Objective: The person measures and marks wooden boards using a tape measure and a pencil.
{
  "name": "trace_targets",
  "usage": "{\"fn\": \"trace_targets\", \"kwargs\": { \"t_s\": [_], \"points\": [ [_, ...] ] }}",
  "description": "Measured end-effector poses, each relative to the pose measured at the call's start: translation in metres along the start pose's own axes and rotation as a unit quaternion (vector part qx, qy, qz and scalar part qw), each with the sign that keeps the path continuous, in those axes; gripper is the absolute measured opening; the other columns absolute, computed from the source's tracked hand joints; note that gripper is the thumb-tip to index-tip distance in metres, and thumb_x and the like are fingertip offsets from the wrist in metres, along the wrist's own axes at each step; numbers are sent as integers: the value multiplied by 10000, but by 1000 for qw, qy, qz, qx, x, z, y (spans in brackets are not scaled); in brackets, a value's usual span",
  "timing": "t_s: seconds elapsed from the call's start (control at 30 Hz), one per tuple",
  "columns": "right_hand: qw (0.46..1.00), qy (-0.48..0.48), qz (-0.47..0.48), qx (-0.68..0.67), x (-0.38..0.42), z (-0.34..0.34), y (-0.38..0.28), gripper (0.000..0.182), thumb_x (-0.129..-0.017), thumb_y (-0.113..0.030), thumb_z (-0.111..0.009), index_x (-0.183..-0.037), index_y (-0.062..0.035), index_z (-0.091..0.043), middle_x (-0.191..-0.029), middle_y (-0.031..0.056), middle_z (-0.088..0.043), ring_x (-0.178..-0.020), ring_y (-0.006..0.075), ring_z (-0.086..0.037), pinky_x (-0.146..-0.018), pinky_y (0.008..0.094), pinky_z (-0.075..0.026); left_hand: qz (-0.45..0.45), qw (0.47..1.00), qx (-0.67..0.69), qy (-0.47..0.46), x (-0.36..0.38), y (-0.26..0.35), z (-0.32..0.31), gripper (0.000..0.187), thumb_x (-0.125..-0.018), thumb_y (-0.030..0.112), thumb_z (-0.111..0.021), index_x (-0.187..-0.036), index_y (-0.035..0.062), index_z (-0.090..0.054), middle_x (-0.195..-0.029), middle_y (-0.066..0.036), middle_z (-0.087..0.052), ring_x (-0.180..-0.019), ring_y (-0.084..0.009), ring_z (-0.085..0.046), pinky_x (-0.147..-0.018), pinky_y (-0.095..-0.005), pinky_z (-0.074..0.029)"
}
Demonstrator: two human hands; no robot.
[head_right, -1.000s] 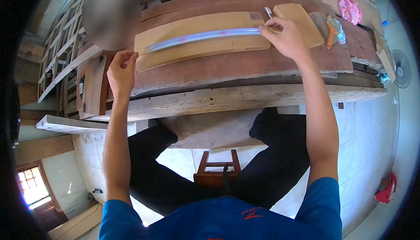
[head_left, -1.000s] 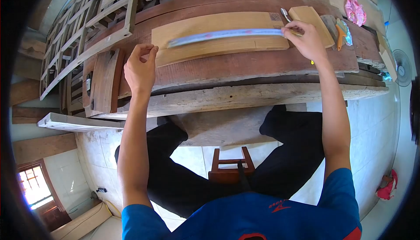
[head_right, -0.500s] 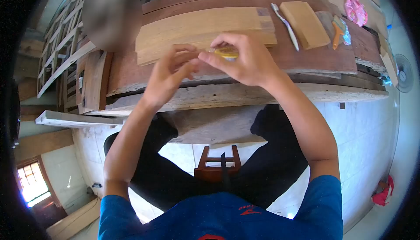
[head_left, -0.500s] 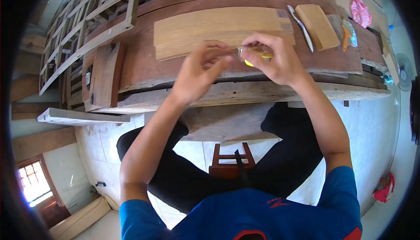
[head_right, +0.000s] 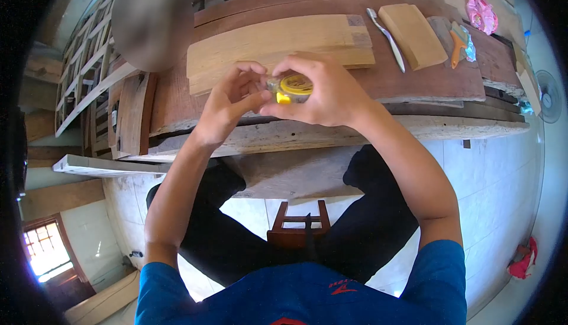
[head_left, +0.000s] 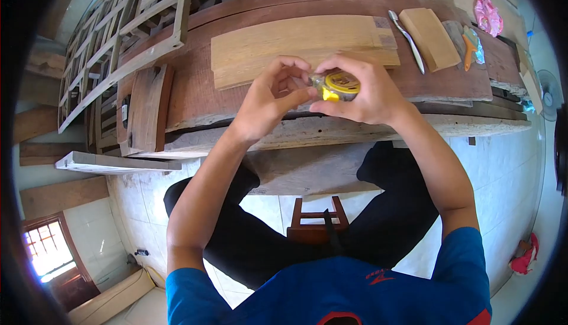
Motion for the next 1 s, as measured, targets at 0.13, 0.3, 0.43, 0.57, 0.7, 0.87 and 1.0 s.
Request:
{"fn": "trace_targets", "kwargs": {
  "t_s": [0.13, 0.3, 0.43, 0.57, 0.7, 0.87, 1.0],
  "points": [
    [999, 7, -33, 42, -4, 20, 17, 459, -797, -349, -862, -1088, -41, -688, -988, 87, -726, -907, 185, -695, -855, 322, -541, -14, 997, 64, 48, -9, 5, 45, 226, -909, 122, -608, -1112, 89, -515, -1028, -35, -571, -808, -94, -493, -712, -274, -406],
    [984, 110, -123, 60, 10, 86, 89, 351, -834, -264, -840, -1075, -40, -718, -1006, 56, -739, -964, 147, -682, -950, 309, -496, -10, 966, 151, 209, 0, 9, 166, 59, -976, 177, -616, -990, 159, -561, -827, 71, -456, -683, -54, -386, -621, -235, -338],
    [970, 164, -179, 21, 38, 126, 143, 427, -774, -409, -881, -995, -60, -770, -976, 70, -757, -959, 162, -690, -878, 312, -516, 66, 947, 18, 314, 14, -18, 206, 80, -975, 151, -667, -1018, 138, -601, -846, 68, -542, -680, -35, -439, -590, -213, -345],
    [947, 175, -260, 75, 50, 135, 157, 420, -804, -405, -856, -976, -33, -767, -936, 55, -746, -930, 133, -673, -861, 283, -494, 133, 954, -25, 269, 12, -29, 201, 93, -979, 151, -669, -1047, 144, -606, -837, 88, -539, -632, -21, -434, -565, -202, -326],
    [923, 213, -310, 85, 52, 139, 156, 568, -734, -545, -853, -971, -34, -780, -886, 103, -748, -862, 194, -697, -805, 317, -524, 146, 938, -135, 285, 8, -22, 196, 171, -955, 212, -692, -1091, 137, -620, -801, 90, -546, -622, -20, -415, -571, -213, -306],
    [907, 227, -333, 118, 53, 143, 152, 667, -701, -614, -835, -998, -19, -782, -858, 153, -750, -843, 249, -722, -794, 355, -545, 156, 922, -210, 287, 7, -22, 198, 338, -908, 284, -732, -1187, 116, -642, -869, 71, -607, -629, -32, -413, -588, -229, -316],
    [913, 213, -313, 150, 49, 137, 152, 639, -754, -641, -793, -961, -37, -777, -737, 83, -699, -747, 178, -666, -724, 309, -502, 136, 910, -252, 299, 8, -19, 198, 403, -880, 302, -759, -1212, 87, -685, -912, 38, -672, -624, -42, -434, -575, -219, -337]
  ]
}}
Point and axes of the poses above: each hand's wrist, its own x-axis away from the middle knuckle, its own z-axis out of the back of the hand, y = z × x, the point moved 5 cm from there along -x, towards the middle knuckle
